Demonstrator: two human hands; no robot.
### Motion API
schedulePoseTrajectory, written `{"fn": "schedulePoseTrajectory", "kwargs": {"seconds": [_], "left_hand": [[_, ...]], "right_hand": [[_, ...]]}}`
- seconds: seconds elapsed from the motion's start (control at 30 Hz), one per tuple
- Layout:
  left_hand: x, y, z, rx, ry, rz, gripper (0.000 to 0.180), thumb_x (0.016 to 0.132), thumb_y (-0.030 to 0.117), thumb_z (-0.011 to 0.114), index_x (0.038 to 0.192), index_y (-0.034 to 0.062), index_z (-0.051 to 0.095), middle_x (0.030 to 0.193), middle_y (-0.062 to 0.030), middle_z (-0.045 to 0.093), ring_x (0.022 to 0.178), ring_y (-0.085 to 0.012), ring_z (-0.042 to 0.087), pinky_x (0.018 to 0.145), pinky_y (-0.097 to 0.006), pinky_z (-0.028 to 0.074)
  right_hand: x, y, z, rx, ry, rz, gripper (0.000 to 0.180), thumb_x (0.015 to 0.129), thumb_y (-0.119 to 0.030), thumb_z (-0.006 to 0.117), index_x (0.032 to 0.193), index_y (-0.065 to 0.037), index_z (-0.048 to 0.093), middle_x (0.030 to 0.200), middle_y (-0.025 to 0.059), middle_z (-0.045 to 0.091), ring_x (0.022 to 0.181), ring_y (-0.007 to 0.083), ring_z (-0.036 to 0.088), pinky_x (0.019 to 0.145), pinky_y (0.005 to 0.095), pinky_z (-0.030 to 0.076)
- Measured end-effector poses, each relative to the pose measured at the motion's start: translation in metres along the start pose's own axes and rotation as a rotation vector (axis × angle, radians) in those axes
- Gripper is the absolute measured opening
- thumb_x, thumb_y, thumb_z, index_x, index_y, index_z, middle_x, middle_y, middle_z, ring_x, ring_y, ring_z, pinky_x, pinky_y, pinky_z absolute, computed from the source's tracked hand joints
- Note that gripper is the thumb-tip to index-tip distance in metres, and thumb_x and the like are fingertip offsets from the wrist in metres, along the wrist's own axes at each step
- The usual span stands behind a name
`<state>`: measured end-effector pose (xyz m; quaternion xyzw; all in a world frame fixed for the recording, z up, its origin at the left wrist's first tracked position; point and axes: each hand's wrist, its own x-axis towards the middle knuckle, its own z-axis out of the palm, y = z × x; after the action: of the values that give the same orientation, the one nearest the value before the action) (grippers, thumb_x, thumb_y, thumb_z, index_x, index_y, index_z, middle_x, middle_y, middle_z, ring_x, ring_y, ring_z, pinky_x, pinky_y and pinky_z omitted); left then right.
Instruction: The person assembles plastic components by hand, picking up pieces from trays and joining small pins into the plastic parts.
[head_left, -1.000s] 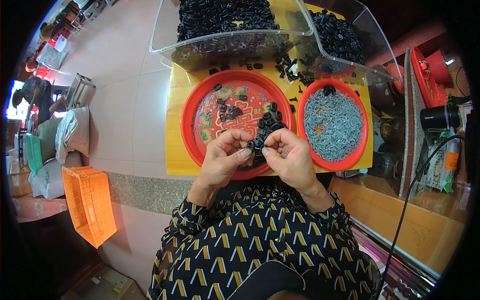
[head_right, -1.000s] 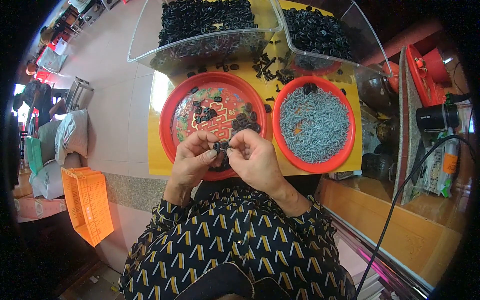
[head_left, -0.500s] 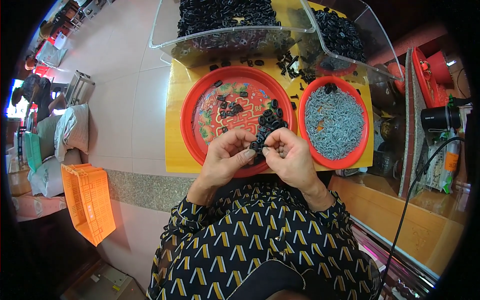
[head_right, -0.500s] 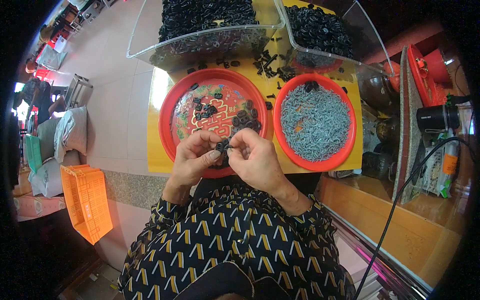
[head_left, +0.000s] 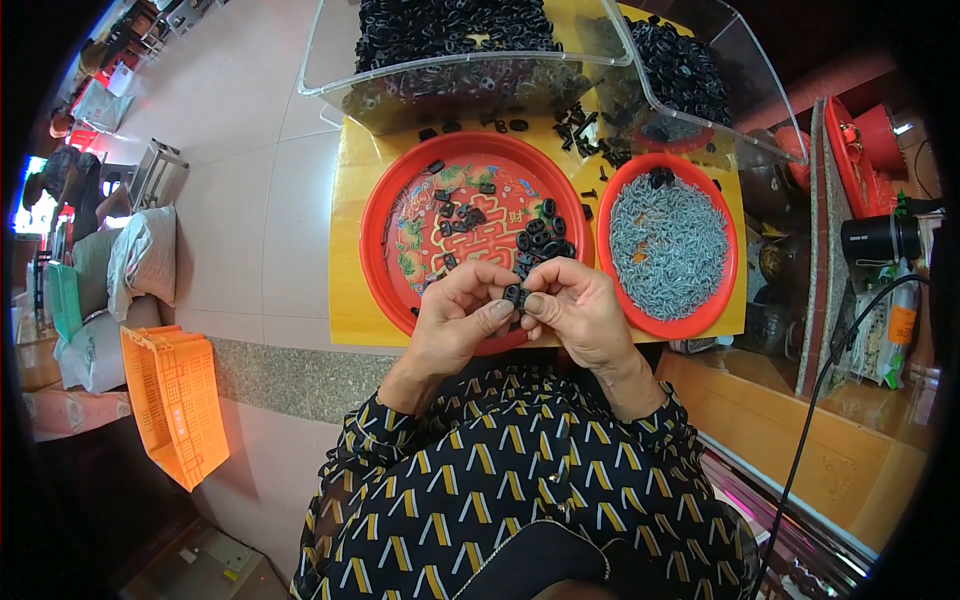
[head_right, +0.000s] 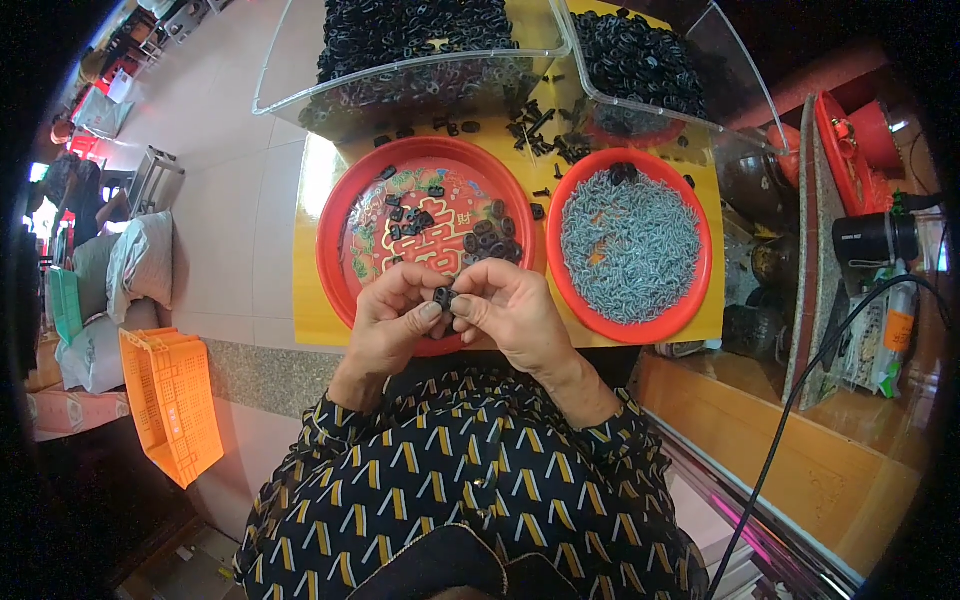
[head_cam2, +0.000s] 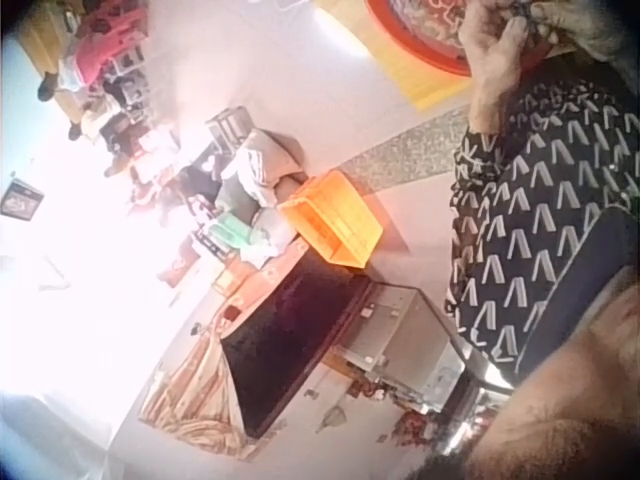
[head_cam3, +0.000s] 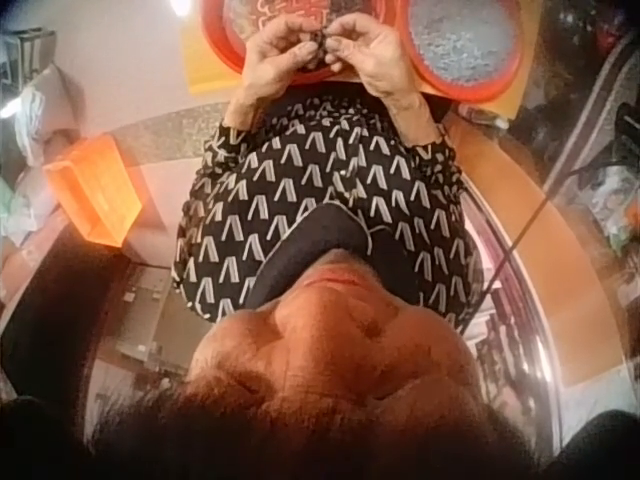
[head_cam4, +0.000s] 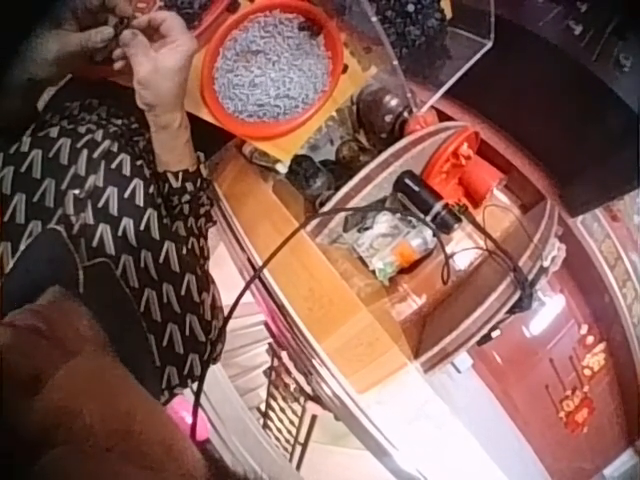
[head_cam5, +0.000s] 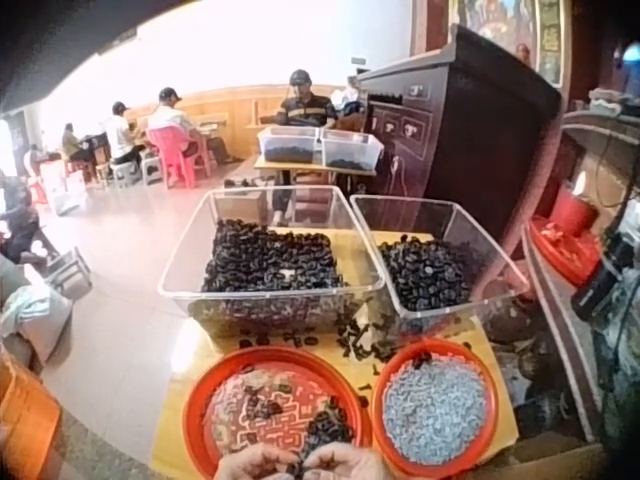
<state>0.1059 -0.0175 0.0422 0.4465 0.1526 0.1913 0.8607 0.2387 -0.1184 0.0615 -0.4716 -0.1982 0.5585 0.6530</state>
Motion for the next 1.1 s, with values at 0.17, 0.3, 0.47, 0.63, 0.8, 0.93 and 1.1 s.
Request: {"fn": "schedulePoseTrajectory", "kwargs": {"seconds": [0.17,0.3,0.47,0.63,0.8,0.93,1.1], "left_hand": [[-0.001,-0.002,0.002,0.055,0.000,0.040,0.020,0.081,0.001,0.054,0.100,-0.0012,0.049,0.087,-0.0057,0.058,0.074,-0.0079,0.055,0.064,-0.019,0.044],[-0.001,0.000,0.006,0.064,-0.008,0.069,0.020,0.081,-0.001,0.053,0.100,-0.0021,0.049,0.088,-0.0069,0.058,0.078,-0.0102,0.057,0.068,-0.021,0.046],[0.000,-0.001,0.005,0.038,-0.021,0.060,0.020,0.081,-0.002,0.053,0.100,-0.0022,0.049,0.088,-0.0070,0.058,0.078,-0.0106,0.057,0.068,-0.022,0.046],[0.000,0.001,0.010,0.085,0.024,0.043,0.019,0.080,-0.002,0.053,0.099,-0.0017,0.049,0.087,-0.0062,0.058,0.076,-0.0096,0.056,0.067,-0.022,0.046],[0.001,0.001,0.009,0.086,0.062,0.005,0.018,0.081,-0.001,0.054,0.098,-0.0009,0.050,0.082,-0.0048,0.058,0.073,-0.0081,0.055,0.064,-0.019,0.044],[0.003,-0.003,0.007,-0.035,0.035,-0.023,0.018,0.081,0.000,0.055,0.098,-0.0008,0.050,0.078,-0.0043,0.058,0.070,-0.0074,0.054,0.061,-0.018,0.043],[0.003,-0.005,0.009,0.012,0.067,-0.002,0.020,0.080,0.001,0.056,0.099,-0.0011,0.051,0.077,-0.0038,0.058,0.066,-0.0062,0.052,0.058,-0.018,0.042]], "right_hand": [[-0.001,0.003,-0.002,0.049,-0.029,0.026,0.016,0.077,-0.006,0.061,0.089,0.000,0.052,0.076,0.0030,0.055,0.063,0.0088,0.056,0.053,0.0188,0.049],[-0.002,0.003,-0.001,0.091,-0.029,0.008,0.016,0.078,-0.005,0.061,0.091,-0.001,0.052,0.078,0.0021,0.055,0.066,0.0079,0.055,0.054,0.0187,0.048],[-0.001,0.002,-0.004,0.106,-0.053,0.019,0.015,0.078,-0.004,0.060,0.091,-0.001,0.052,0.078,0.0022,0.054,0.066,0.0079,0.055,0.055,0.0186,0.048],[-0.003,-0.005,0.002,-0.099,0.016,-0.004,0.013,0.080,-0.002,0.057,0.091,0.000,0.052,0.078,0.0027,0.055,0.065,0.0073,0.055,0.054,0.0184,0.048],[-0.005,-0.007,0.004,-0.152,0.067,0.029,0.012,0.081,-0.002,0.055,0.091,0.002,0.053,0.076,0.0023,0.056,0.063,0.0070,0.055,0.054,0.0186,0.048],[-0.004,-0.005,-0.001,-0.094,0.048,0.014,0.011,0.081,-0.004,0.056,0.090,0.002,0.054,0.076,0.0023,0.056,0.063,0.0065,0.055,0.053,0.0180,0.047],[-0.006,-0.003,-0.002,-0.128,0.056,0.010,0.010,0.081,-0.006,0.056,0.088,0.000,0.055,0.073,0.0011,0.056,0.060,0.0051,0.053,0.050,0.0170,0.044]]}}
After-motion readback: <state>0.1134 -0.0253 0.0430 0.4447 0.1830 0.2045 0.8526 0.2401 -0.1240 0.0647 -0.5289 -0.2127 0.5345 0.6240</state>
